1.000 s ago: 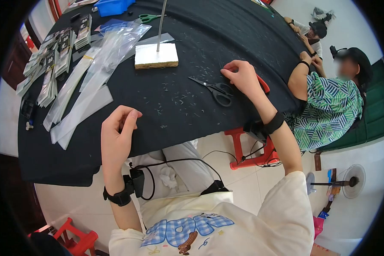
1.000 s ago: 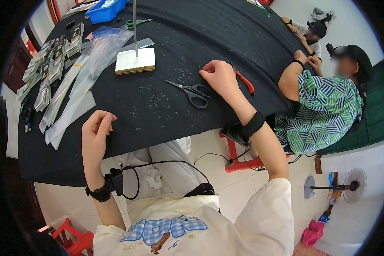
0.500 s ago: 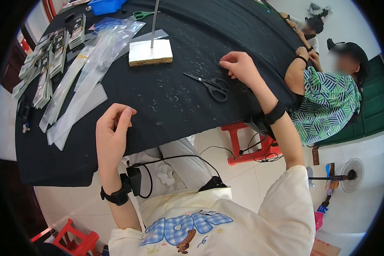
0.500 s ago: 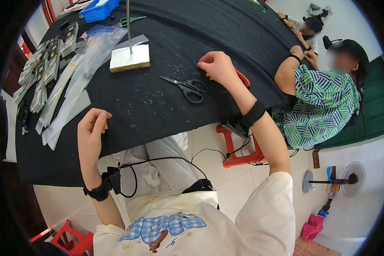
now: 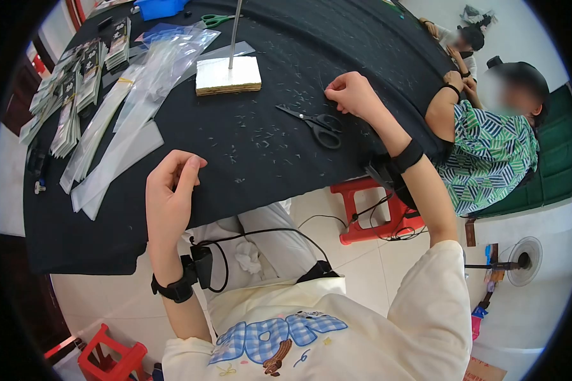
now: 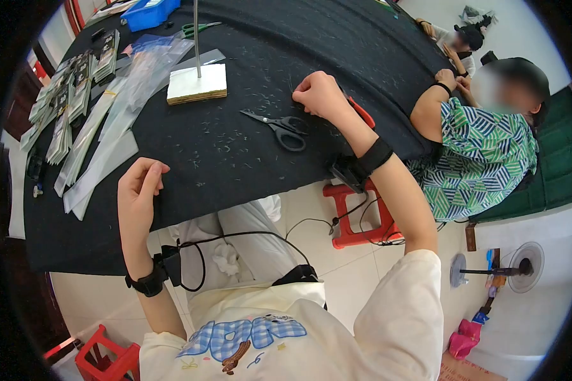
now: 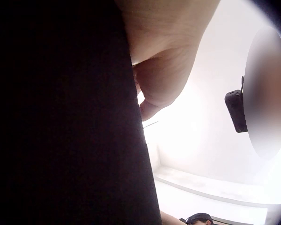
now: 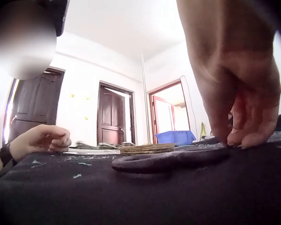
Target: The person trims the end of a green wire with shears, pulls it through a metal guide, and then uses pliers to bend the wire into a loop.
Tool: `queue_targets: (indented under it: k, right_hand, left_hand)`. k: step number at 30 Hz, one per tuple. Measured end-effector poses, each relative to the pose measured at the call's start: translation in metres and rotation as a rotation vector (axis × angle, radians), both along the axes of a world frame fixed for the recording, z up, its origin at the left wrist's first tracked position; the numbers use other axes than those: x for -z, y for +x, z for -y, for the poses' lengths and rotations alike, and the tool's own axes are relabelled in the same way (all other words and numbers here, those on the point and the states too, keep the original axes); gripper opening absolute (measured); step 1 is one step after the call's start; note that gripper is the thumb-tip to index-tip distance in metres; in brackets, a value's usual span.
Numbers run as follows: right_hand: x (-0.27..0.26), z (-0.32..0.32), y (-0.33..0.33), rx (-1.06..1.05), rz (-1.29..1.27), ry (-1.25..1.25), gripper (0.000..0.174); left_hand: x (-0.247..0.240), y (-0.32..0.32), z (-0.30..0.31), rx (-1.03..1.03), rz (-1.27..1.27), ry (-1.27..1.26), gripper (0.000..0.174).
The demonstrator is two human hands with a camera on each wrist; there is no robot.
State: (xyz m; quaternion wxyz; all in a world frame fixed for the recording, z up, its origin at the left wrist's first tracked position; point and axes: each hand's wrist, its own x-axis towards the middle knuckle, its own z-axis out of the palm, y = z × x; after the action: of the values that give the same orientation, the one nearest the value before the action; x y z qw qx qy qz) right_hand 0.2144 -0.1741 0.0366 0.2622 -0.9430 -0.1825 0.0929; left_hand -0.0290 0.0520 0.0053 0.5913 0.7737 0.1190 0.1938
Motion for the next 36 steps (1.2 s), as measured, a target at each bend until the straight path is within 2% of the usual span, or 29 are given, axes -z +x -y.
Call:
queue_targets:
  k: [7, 10, 13, 19, 21, 23, 25, 27, 29, 36]
  right_hand:
    - [-0.001, 0.003, 0.005, -0.122, 0.008, -0.018, 0.021]
    - [-0.004, 0.005, 0.007, -0.191, 0.107, -0.026, 0.021]
    - [-0.019, 0.005, 0.004, -0.299, 0.119, 0.078, 0.021]
    - [-0.063, 0.006, -0.018, -0.364, -0.081, 0.261, 0.02]
    - [-0.073, 0.003, -0.032, -0.401, -0.11, 0.293, 0.018]
    - [-0.081, -0.003, -0.049, -0.535, -0.175, 0.377, 0.016]
    - [-0.083, -0.008, -0.06, -0.593, -0.207, 0.401, 0.013]
    - [-0.086, -0.013, -0.071, -0.718, -0.25, 0.4, 0.012]
    - [-0.088, -0.02, -0.078, -0.749, -0.282, 0.394, 0.012]
    - [-0.084, -0.039, -0.096, -0.825, -0.358, 0.433, 0.012]
  left_hand:
    - [0.0, 0.0, -0.001, -0.008, -0.004, 0.008, 0.018]
    - [-0.002, 0.0, 0.0, -0.016, -0.024, 0.006, 0.018]
    - [-0.002, 0.002, 0.0, -0.032, -0.027, -0.007, 0.018]
    - [-0.007, 0.011, 0.002, -0.029, 0.02, 0.015, 0.013]
    - [-0.019, 0.012, 0.011, -0.008, 0.087, 0.106, 0.013]
    - [-0.031, 0.013, 0.018, 0.011, 0.095, 0.136, 0.017]
    - [-0.039, 0.018, 0.024, 0.057, 0.274, 0.242, 0.021]
    - [-0.042, 0.022, 0.023, 0.068, 0.277, 0.275, 0.025]
    - [-0.043, 0.025, 0.021, 0.172, 0.313, 0.268, 0.026]
    - [-0.039, 0.019, 0.017, 0.286, 0.323, 0.231, 0.023]
